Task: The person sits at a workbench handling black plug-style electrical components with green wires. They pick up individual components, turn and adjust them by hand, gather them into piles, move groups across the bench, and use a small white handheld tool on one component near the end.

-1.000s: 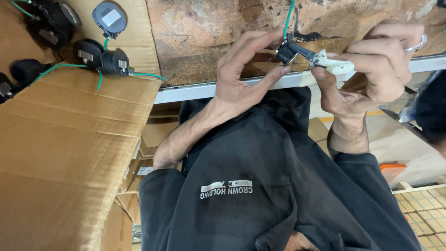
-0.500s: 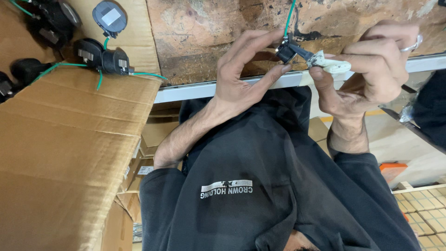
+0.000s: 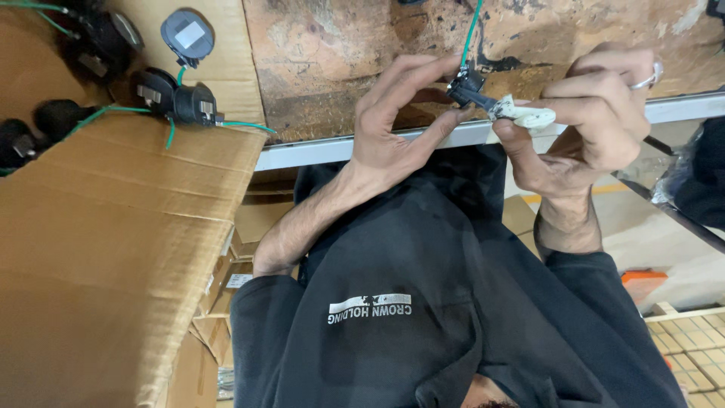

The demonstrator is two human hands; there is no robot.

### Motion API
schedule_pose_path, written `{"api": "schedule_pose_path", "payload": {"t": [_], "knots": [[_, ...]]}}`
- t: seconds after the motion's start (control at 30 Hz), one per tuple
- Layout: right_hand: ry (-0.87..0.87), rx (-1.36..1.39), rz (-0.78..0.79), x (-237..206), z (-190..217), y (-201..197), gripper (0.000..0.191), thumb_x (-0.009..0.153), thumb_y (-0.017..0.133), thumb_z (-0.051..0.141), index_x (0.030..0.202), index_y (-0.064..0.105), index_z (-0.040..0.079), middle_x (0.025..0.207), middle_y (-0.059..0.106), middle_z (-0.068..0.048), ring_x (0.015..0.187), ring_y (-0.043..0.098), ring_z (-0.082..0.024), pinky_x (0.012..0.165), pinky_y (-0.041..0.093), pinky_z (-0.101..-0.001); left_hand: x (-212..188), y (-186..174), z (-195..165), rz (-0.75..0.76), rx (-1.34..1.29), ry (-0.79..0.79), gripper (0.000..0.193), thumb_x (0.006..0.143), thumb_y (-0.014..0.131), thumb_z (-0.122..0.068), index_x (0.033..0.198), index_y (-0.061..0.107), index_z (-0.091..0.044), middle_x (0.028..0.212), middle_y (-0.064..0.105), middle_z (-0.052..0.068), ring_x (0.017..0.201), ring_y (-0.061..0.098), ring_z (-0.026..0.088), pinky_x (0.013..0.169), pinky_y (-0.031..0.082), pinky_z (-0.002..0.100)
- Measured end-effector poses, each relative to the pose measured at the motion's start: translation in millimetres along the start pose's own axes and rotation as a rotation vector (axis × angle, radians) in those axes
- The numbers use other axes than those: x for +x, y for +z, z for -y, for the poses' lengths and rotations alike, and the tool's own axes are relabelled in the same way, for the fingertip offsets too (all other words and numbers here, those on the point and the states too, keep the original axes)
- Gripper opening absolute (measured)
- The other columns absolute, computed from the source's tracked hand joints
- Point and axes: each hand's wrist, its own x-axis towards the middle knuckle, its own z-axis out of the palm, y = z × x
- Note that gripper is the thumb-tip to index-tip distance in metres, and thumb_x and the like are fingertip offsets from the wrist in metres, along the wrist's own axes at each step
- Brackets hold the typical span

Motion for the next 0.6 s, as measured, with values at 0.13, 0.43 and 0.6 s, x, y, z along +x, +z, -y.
{"api": "schedule_pose_path", "payload": {"t": [0.13, 0.43, 0.6], "knots": [[0.257, 0.146, -0.223, -11, -28, -1, 0.031, 0.088, 0.085, 0.007, 0.109, 0.064, -0.002, 0.107, 0.061, -0.012, 0.096, 0.054, -0.033, 0.088, 0.047, -0.0422, 1, 3, 0, -0.064, 0.053, 0.002, 0.053, 0.093, 0.087, -0.001, 0.138, 0.062, -0.011, 0.128, 0.065, 0.005, 0.107, 0.072, 0.013, 0.094, 0.062, 0.027], [0.216, -0.25, -0.15, 45, 4, -5, 0.033, 0.097, 0.073, -0.011, 0.129, 0.065, -0.008, 0.115, 0.068, -0.017, 0.103, 0.066, -0.029, 0.099, 0.051, -0.0439, 15, 0, -24, -0.034, 0.201, 0.071, 0.043, 0.089, 0.081, -0.011, 0.129, 0.066, -0.008, 0.124, 0.067, 0.01, 0.112, 0.071, 0.027, 0.098, 0.06, 0.037], [0.286, 0.221, -0.002, 34, 16, 11, 0.01, 0.09, 0.075, -0.002, 0.1, 0.072, -0.001, 0.095, 0.072, -0.01, 0.088, 0.068, -0.022, 0.083, 0.051, -0.0326, 7, 6, -26, 0.125, 0.312, 0.142, 0.047, 0.088, 0.083, -0.008, 0.132, 0.067, -0.009, 0.119, 0.066, 0.009, 0.109, 0.069, 0.025, 0.092, 0.059, 0.036]]}}
